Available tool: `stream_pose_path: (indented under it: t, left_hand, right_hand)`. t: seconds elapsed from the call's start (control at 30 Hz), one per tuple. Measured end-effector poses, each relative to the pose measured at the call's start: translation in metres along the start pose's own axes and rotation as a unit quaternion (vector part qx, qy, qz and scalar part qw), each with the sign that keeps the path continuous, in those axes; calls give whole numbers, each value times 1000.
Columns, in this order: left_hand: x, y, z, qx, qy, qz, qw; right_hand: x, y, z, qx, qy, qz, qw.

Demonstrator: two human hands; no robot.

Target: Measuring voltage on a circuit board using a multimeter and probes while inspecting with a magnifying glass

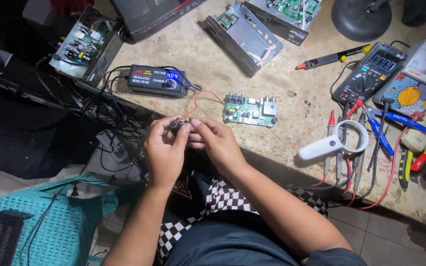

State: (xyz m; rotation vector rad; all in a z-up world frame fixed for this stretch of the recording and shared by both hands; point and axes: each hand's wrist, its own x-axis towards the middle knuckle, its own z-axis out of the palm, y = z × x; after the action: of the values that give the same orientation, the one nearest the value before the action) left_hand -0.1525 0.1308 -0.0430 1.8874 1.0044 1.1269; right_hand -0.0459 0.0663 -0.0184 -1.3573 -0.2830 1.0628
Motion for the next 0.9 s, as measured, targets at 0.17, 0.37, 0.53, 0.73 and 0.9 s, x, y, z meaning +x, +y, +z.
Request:
stream_pose_path:
  t: [0.17, 0.37, 0.53, 0.73, 0.9]
  left_hand:
    - [-1, 3, -9, -20, -33, 17, 999]
    - [-7, 2, -18, -49, -44, -9, 998]
    - [-6, 6, -24, -83, -45, 9, 996]
    - [-12, -2, -20, -84, -33, 30, 995]
    - [-14, -1, -19, -77, -27, 17, 997]
  right_hand:
    - [-1, -6, 5, 42, -1, 30, 999]
    - [5, 0, 7, -3, 0, 18, 1000]
    - [10, 5, 4, 63, 2, 40, 997]
    - [3, 1, 8, 76, 19, 37, 996]
    - [1, 4, 10, 86, 30, 30, 995]
